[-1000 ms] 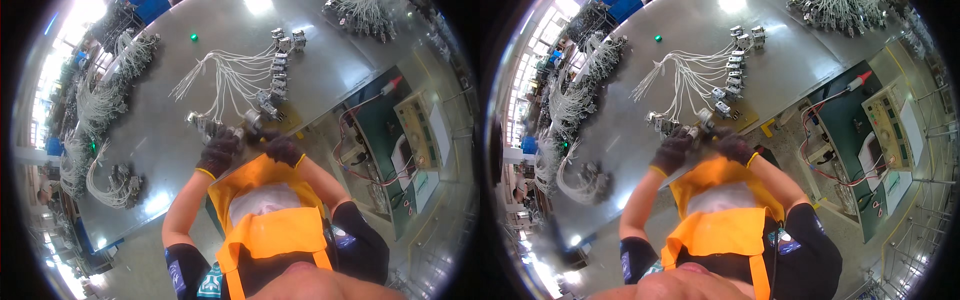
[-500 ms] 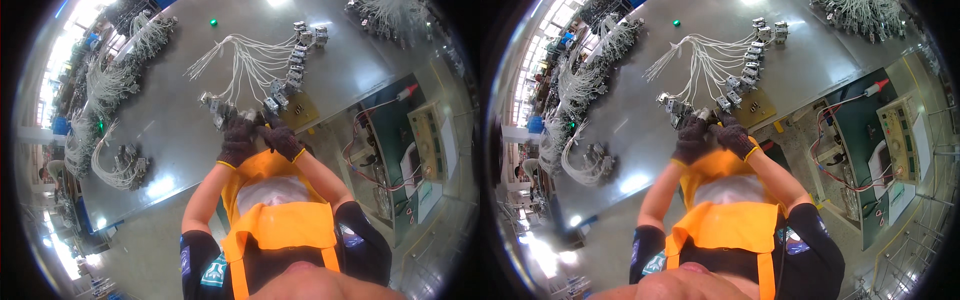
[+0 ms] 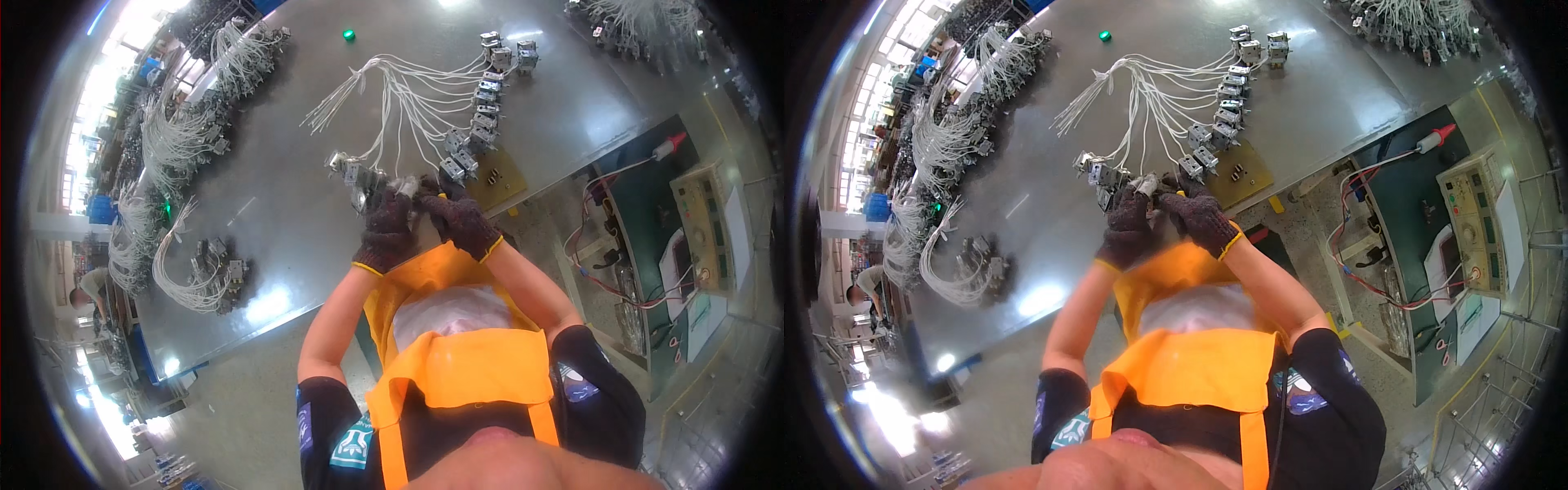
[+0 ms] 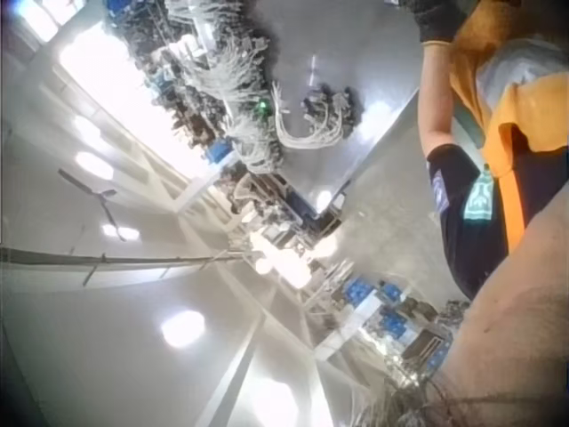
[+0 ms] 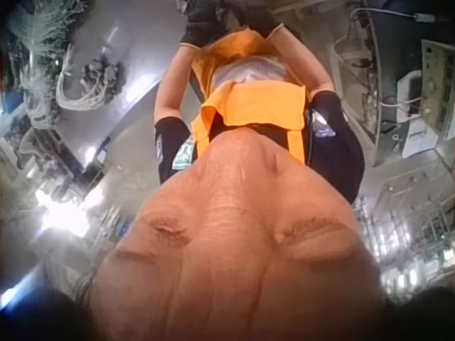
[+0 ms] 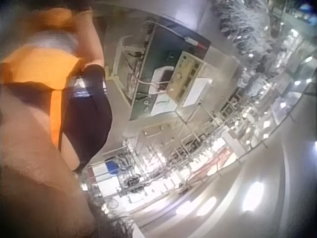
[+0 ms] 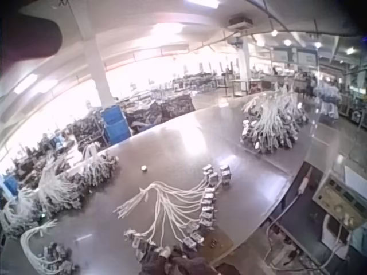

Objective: The worker is assembling cable harnesses by plugging wire connectors into small electronic units on a manual assembly station.

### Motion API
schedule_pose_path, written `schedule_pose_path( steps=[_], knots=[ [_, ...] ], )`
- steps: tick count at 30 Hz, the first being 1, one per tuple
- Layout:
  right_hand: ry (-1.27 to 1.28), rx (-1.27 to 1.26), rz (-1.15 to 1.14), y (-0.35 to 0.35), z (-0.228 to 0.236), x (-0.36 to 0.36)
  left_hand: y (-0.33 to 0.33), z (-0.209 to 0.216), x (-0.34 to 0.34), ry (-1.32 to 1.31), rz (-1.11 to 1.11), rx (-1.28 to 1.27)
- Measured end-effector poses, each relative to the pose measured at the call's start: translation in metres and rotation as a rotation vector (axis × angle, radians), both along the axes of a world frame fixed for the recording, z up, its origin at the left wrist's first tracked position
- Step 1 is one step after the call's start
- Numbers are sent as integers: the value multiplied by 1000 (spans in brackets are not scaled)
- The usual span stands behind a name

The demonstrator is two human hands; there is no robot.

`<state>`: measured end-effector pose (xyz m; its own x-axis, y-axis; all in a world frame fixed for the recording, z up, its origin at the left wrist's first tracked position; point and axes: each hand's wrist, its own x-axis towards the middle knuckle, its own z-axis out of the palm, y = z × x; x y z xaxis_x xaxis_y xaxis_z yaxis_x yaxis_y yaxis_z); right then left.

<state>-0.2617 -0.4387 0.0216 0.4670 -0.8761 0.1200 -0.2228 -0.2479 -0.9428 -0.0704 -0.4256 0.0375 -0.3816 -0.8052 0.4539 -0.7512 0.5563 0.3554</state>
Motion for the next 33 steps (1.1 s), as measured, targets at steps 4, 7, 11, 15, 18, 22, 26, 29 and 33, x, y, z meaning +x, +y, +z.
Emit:
schedule_pose_path(
  steps=[4, 7, 11, 15, 18, 22, 26, 29, 33],
  knots=[
    [-11, -118, -202, -23, 7, -3, -5, -16, -6, 292, 5, 222],
    [100, -344, -295, -30, 13, -29, -8, -29, -24, 964, -43, 622],
    [75, 495, -193, -32, 63, -67, -7, -15, -44, 1338, -29, 788],
    [-18, 584, -54, -22, 51, -72, -5, -8, -65, 1112, 78, 589],
    [-64, 461, -95, -22, 46, -68, -6, -18, -71, 784, 148, 330],
    [38, 496, -40, -26, 49, -79, -7, -6, -78, 941, 236, 538],
    [229, 105, -12, -17, 50, -90, -11, -8, -90, 677, 173, 286],
    [445, -234, -62, -12, 70, -76, -22, 0, -88, 447, 106, 221],
    [580, -382, -59, -10, 83, -64, -27, -7, -85, 448, 15, 87]
  ],
)
